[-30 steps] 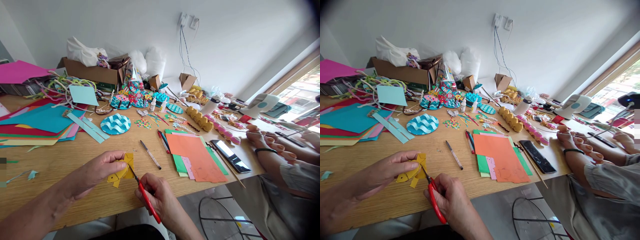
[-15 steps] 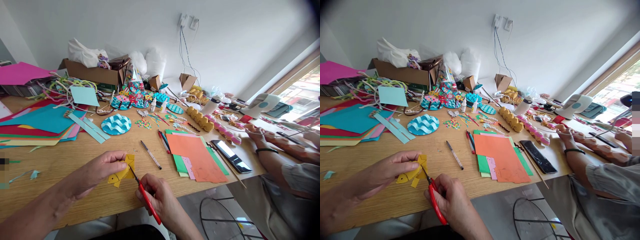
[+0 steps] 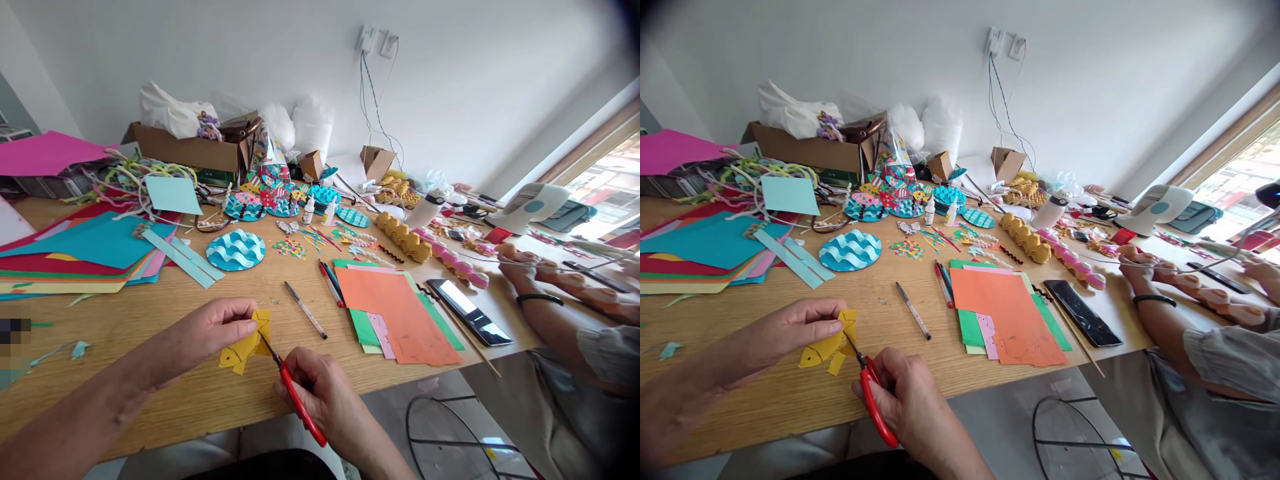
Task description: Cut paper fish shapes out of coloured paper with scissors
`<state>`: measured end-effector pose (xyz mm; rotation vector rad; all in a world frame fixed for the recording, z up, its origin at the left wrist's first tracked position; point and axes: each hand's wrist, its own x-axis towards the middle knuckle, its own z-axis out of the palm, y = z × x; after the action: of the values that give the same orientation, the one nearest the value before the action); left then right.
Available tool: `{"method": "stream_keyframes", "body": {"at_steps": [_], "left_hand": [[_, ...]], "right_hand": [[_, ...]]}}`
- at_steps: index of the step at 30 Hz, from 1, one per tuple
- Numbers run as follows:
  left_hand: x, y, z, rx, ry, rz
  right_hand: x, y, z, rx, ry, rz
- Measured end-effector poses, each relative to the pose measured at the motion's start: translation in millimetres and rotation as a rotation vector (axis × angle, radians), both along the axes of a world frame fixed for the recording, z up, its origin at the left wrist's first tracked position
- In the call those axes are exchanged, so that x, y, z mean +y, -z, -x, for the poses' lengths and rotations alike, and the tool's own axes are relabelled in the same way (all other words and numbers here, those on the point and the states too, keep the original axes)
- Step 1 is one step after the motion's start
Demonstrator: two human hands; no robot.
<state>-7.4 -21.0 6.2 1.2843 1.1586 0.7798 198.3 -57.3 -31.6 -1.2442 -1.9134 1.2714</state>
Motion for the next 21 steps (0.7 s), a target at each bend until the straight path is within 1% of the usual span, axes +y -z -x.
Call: {"method": "stream_keyframes", "body": {"at_steps": [3,6,8,10,12,16,21], "left_hand": [[1.3,-1.3,1.3,0.000,0.027,0.029],[0.9,0.1,2.7,-0.023,-0.024,0.045],[-0.2,1.5,3.5,-0.055,-0.033,0.090],[-1.8,2.6,3.9,-0.103,-0.018,0.151],[-3.8,3.3,3.4,-0.157,-0.010,0.192],[-8.1,3.9,-0.8,-0.251,-0.043,0.200],[-13.7,4.5,-7.5,-0.286,-0.093,0.178]], "right_hand": [[0.1,-0.1,0.5,0.012,-0.010,0.016],[-0.6,-2.6,2.5,0.054,-0.008,0.055],[-1.2,-3.9,4.6,0.096,-0.006,0.086],[-2.1,-3.5,7.0,0.143,-0.004,0.132],[-3.2,-1.2,10.0,0.200,0.013,0.213],[-6.2,5.1,17.9,0.358,0.040,0.376],[-9.5,7.7,27.0,0.487,0.059,0.396]]}}
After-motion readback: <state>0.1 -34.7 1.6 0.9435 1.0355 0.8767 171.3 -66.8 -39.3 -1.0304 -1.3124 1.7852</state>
